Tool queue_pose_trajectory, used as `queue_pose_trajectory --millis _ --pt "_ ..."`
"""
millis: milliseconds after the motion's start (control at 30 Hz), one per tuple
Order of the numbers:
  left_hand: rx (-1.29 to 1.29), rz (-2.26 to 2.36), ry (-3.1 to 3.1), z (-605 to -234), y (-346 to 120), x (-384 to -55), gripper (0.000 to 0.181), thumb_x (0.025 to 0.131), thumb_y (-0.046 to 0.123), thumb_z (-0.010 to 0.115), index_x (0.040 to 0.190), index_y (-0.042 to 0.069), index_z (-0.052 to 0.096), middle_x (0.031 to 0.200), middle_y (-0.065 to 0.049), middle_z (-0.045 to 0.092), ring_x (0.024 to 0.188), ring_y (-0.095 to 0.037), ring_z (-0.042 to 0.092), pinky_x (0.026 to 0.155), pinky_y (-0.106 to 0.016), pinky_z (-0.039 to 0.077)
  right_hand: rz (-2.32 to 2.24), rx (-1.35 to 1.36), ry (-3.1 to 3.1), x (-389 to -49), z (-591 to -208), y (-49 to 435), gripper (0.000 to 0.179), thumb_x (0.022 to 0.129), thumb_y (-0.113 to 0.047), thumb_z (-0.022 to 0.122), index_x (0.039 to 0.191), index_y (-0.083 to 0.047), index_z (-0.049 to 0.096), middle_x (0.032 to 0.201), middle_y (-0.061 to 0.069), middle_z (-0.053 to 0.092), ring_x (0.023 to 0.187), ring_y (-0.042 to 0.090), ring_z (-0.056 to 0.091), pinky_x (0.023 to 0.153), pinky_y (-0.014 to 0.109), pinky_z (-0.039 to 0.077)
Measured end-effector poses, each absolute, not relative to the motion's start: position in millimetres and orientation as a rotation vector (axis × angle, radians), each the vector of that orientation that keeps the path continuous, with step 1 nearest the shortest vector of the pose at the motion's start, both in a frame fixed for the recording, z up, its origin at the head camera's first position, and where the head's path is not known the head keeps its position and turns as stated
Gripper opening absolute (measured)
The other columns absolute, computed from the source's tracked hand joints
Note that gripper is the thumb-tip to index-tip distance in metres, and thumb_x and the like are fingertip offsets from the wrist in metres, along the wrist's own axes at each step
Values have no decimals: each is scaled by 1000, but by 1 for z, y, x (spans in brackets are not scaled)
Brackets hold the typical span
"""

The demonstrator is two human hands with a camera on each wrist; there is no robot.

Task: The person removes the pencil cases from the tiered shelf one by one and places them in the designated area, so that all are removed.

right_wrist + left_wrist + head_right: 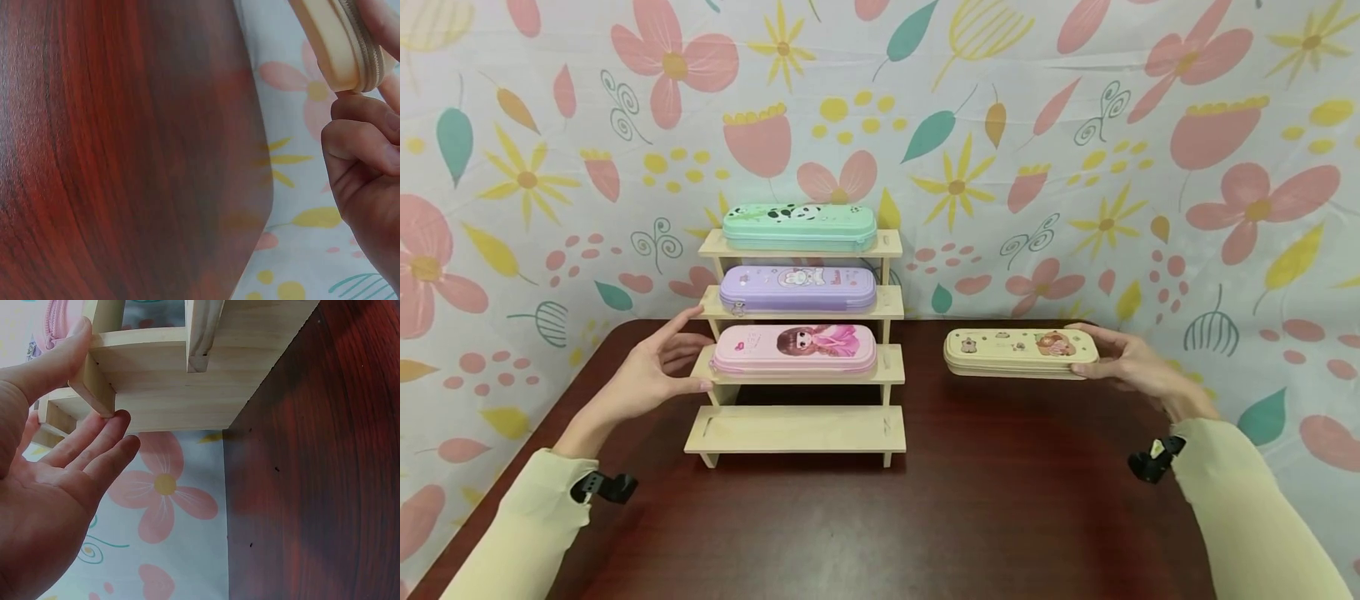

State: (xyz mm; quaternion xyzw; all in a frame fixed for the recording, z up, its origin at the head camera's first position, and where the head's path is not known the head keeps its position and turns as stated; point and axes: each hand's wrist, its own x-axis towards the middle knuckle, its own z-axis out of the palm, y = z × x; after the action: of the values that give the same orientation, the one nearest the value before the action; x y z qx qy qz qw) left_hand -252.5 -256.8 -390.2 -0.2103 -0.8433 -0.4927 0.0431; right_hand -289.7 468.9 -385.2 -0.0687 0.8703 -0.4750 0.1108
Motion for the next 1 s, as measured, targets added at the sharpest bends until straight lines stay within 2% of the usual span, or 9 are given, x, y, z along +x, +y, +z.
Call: queue_pose_trajectory --millis 133,233,433,633,733,800,900,1000 --pt "-638 -1497 -2579 -390 -258 -252 111 82 6 93 169 29 28 136 -21 61 132 -39 57 112 -54 46 -1285 -168 2604 -296 -393 471 88 99 -25 77 169 -13 24 132 2 64 105 13 67 86 44 60" --pt "-640 -1501 -2576 -391 -258 -253 110 83 5 92 169 29 28 136 -20 61 132 -38 57 112 -54 46 -1248 -158 2629 -300 -399 473 88 99 -29 78 169 -15 26 136 7 59 105 15 65 85 46 59" --pt "-645 -1494 -2567 -391 -257 -254 110 82 5 92 169 29 28 136 -22 61 131 -40 57 111 -50 46 -1236 -155 2633 -302 -406 477 87 98 -30 78 169 -18 28 125 -6 63 102 14 63 79 44 58" --pt "-645 -1518 -2565 -392 -255 -254 109 83 5 92 169 27 29 138 -26 60 133 -46 55 112 -50 45 -1241 -175 2646 -298 -407 479 80 97 -25 80 165 -23 38 119 1 66 93 18 65 63 38 57" --pt "-642 -1512 -2567 -392 -255 -254 109 82 5 92 169 26 29 137 -26 60 132 -46 55 112 -52 45 -1208 -190 2666 -297 -407 478 76 97 -26 80 162 -25 42 119 6 65 86 19 63 57 35 52" --pt "-641 -1514 -2568 -392 -255 -254 109 82 5 92 169 26 29 137 -25 60 133 -45 55 112 -52 45 -1186 -210 2672 -297 -406 477 75 97 -26 80 162 -22 42 122 12 64 83 20 61 54 33 49" --pt "-636 -1518 -2568 -392 -256 -254 109 82 5 93 168 28 30 137 -23 61 132 -41 57 112 -51 45 -1152 -227 2686 -299 -407 476 76 95 -26 82 160 -18 44 120 17 65 63 15 50 47 29 43" --pt "-629 -1525 -2571 -391 -256 -254 110 82 5 93 168 30 30 137 -22 62 132 -39 57 112 -50 46 -1115 -242 2703 -301 -409 477 75 93 -25 84 158 -20 47 112 15 69 50 9 37 44 26 40"
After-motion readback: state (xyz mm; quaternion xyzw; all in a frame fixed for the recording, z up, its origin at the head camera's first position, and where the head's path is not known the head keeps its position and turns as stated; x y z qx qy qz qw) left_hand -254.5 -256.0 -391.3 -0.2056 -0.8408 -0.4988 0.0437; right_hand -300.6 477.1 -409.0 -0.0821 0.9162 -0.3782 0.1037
